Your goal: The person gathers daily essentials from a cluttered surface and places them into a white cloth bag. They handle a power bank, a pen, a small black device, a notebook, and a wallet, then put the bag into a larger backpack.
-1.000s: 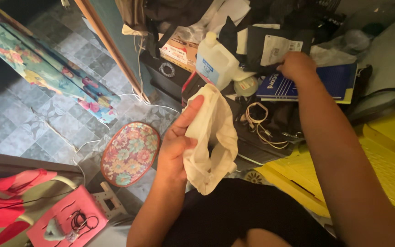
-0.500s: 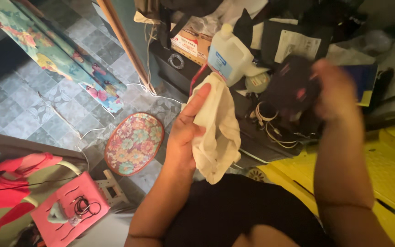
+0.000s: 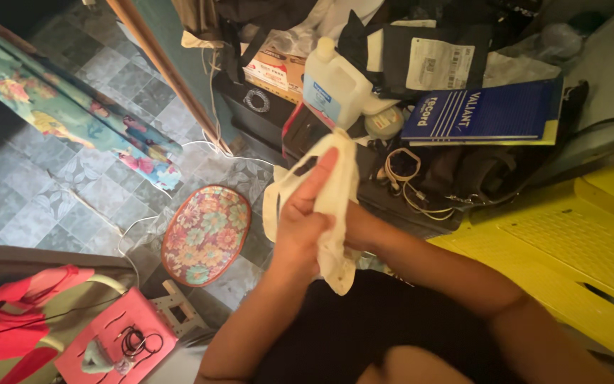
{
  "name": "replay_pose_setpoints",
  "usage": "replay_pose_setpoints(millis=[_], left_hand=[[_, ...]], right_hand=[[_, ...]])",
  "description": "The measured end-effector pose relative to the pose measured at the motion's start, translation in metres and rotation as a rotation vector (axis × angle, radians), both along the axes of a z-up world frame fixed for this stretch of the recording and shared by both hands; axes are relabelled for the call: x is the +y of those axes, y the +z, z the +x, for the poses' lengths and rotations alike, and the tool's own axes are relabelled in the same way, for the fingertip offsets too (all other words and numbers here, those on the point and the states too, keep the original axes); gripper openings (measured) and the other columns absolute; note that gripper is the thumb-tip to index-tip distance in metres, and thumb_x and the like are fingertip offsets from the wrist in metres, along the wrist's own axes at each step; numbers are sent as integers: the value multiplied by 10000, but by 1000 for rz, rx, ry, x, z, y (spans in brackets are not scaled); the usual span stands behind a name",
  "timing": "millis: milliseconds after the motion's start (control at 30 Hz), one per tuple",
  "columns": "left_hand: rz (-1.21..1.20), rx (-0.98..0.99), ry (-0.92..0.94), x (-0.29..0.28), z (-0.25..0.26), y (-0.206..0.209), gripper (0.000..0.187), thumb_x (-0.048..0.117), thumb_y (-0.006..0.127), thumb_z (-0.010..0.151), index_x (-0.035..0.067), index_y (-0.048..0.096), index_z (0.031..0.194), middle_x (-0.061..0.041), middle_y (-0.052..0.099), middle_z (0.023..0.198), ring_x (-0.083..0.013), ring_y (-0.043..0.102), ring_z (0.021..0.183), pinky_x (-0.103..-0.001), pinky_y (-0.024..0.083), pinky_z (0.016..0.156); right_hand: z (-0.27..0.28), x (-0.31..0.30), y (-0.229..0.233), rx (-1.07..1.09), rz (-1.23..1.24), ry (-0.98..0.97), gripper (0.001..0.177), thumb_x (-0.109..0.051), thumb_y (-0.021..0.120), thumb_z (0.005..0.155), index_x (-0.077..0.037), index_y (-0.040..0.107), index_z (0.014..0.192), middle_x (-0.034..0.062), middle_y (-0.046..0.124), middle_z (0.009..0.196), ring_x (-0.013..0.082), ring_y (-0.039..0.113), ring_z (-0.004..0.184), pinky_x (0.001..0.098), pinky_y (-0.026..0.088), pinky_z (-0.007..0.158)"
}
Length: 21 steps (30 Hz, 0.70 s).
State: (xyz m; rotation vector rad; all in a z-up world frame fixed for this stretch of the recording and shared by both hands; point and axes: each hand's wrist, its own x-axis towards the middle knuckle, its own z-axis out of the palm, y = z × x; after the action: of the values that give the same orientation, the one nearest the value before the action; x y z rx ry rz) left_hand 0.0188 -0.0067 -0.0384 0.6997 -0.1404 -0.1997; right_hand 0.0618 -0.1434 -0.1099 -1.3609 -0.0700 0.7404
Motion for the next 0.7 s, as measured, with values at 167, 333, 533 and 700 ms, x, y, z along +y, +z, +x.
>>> replay_pose_setpoints(millis=[167,333,533,700], left_hand=[[1,46,-81,-1,-4,0,900,-138,437,692,16,436,1579,-116,562,1492,-132,603,1231,-236,470,1018],[-144,13,-70,14,-2,-2,898,-95,486,717,23,419,1605,-161,539,1504,-224,584,1159,-339,472,1017],[-199,62,81,37,4,3,869,-50,483,718,-4,388,1580,-200,508,1536,-283,549,1376,-375,427,1169],[-208,56,60,36,9,6,869,-72,484,737,-2,372,1597,-192,499,1548,-286,536,1375,-384,436,1145]], right_hand=[[17,27,9,-61,-56,93,327,-128,554,961,-114,618,1282,43,727,1111,135,719,920,267,617,768],[22,32,10,-94,-61,152,323,-98,527,950,-84,637,1253,47,744,1083,145,736,905,285,627,778],[42,-52,1,-212,-56,-108,285,-86,514,981,-30,661,1218,81,747,1014,173,725,850,315,622,771],[49,-113,-25,-854,-869,-352,287,-96,635,941,-26,663,1218,147,727,1084,304,693,981,396,550,855]])
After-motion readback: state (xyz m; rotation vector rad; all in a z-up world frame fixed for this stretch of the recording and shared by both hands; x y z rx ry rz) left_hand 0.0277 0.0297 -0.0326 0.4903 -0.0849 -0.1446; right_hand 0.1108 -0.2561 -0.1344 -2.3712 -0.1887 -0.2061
